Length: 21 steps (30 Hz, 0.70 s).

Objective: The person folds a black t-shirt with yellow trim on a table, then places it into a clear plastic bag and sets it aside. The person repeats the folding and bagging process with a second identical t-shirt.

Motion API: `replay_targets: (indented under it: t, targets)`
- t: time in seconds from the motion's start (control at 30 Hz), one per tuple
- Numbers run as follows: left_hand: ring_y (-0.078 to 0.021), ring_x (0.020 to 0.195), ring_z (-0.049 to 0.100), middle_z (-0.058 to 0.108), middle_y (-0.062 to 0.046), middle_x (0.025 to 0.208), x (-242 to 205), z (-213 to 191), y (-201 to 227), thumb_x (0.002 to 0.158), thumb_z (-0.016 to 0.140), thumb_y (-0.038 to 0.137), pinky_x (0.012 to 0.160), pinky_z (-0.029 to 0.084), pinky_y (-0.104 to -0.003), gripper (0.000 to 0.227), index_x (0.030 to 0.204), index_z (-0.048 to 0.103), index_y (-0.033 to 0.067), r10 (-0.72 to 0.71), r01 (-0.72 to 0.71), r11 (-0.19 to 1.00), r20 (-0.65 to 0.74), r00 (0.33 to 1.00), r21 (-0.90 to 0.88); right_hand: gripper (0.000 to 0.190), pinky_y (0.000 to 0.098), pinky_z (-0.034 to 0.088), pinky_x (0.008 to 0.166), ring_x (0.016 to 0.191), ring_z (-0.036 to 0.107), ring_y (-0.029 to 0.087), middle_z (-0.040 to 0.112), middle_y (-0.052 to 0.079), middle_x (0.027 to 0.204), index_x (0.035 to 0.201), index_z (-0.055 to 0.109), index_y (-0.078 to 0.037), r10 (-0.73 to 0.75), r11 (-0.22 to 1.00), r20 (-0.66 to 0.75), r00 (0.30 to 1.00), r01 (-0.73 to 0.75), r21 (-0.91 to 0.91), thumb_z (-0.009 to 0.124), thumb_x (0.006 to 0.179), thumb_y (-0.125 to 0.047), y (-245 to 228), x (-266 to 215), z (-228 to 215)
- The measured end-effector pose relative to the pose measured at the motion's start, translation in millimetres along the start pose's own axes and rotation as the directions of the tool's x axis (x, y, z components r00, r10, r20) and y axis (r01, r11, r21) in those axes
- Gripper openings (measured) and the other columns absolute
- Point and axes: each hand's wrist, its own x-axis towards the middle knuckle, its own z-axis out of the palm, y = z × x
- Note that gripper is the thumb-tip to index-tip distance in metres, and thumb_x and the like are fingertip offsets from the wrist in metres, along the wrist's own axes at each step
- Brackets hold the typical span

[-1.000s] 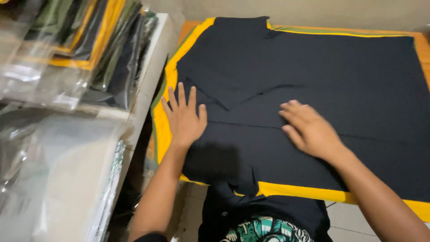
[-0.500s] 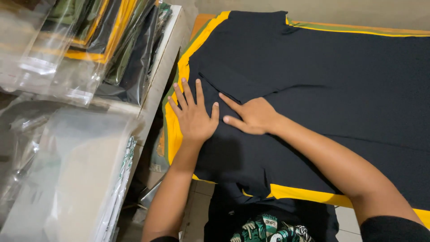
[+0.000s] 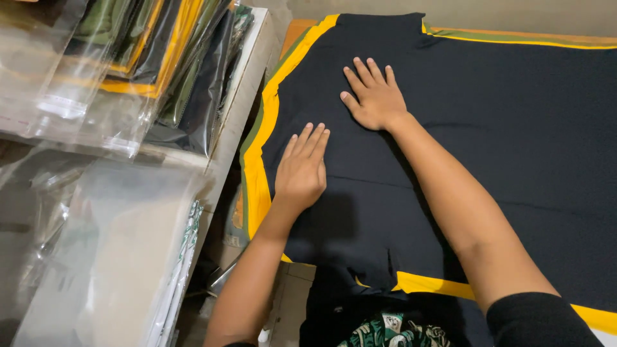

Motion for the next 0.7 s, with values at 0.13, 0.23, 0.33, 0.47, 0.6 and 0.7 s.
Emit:
replay_targets:
  t: [0.13,0.23,0.33,0.47,0.6,0.7]
  targets:
    - [-0.0322,0.145,0.045,0.055,-0.013,0.152,17.7,2.0,12.2,0.093,0.049,0.026,0.117,0.035,-0.051,0.057,0.145,0.057,0.0037,-0.062,0.063,0.997,-0.038,0.997,0.035,0.073,0.0575,0.001,0.125,0.158,0.003,0.031,0.009,0.008,0.173,0.165,0.019,-0.017,0.007,1.000,-0.009,1.000,-0.007,-0.001,0.017,0.104,-0.057,-0.2,0.3,1.1]
    - [-0.0373,0.114,0.056,0.066,-0.018,0.125,46.1,16.4,13.3,0.094,0.049,0.035,0.090,0.043,-0.049,0.046,0.118,0.068,0.0005,-0.090,0.105,0.988,-0.133,0.987,0.114,0.073,0.0556,-0.001,0.125,0.159,0.002,0.029,0.007,0.007,0.173,0.166,0.017,-0.019,0.028,1.000,0.004,1.000,-0.028,0.003,0.016,0.104,-0.057,-0.3,-1.1,-1.9]
    - [-0.0410,0.153,0.028,0.044,-0.018,0.159,66.2,30.5,0.3,0.101,0.039,0.043,0.124,0.013,-0.060,0.061,0.150,0.051,0.0083,-0.139,0.136,0.977,0.011,0.990,0.165,0.074,0.0556,-0.003,0.125,0.159,-0.002,0.029,0.004,0.005,0.174,0.166,0.015,-0.022,0.056,0.998,0.015,0.998,-0.056,0.001,0.014,0.103,-0.059,8.1,-1.7,-3.0]
    - [-0.0356,0.155,0.021,0.031,-0.013,0.167,69.2,17.0,-19.6,0.104,0.027,0.050,0.121,0.015,-0.062,0.065,0.159,0.038,0.0172,-0.256,0.222,0.951,0.141,0.957,0.216,0.069,0.0613,0.001,0.123,0.158,0.002,0.029,0.010,0.006,0.173,0.166,0.020,-0.020,0.128,0.991,-0.068,0.990,-0.129,-0.021,0.018,0.105,-0.054,33.0,1.7,-5.5]
    - [-0.0450,0.155,0.000,0.018,-0.008,0.171,60.5,-10.5,-23.1,0.105,0.016,0.046,0.120,0.004,-0.070,0.064,0.163,0.027,0.0215,-0.425,0.379,0.898,0.216,0.879,0.222,0.066,0.0605,-0.002,0.124,0.158,-0.005,0.030,0.002,0.004,0.174,0.166,0.015,-0.021,0.229,0.973,0.005,0.974,-0.229,0.006,0.015,0.106,-0.048,32.8,-13.3,-23.5]
    - [-0.0486,0.153,-0.003,0.013,-0.019,0.169,54.1,-3.8,-28.8,0.108,0.023,0.042,0.119,0.004,-0.073,0.059,0.160,0.037,0.0192,-0.461,0.439,0.874,0.065,0.885,0.209,0.066,0.0667,0.004,0.122,0.157,0.003,0.037,0.009,0.010,0.172,0.165,0.024,-0.017,0.188,0.982,-0.093,0.978,-0.190,-0.013,0.020,0.108,-0.049,38.5,-12.9,-12.7]
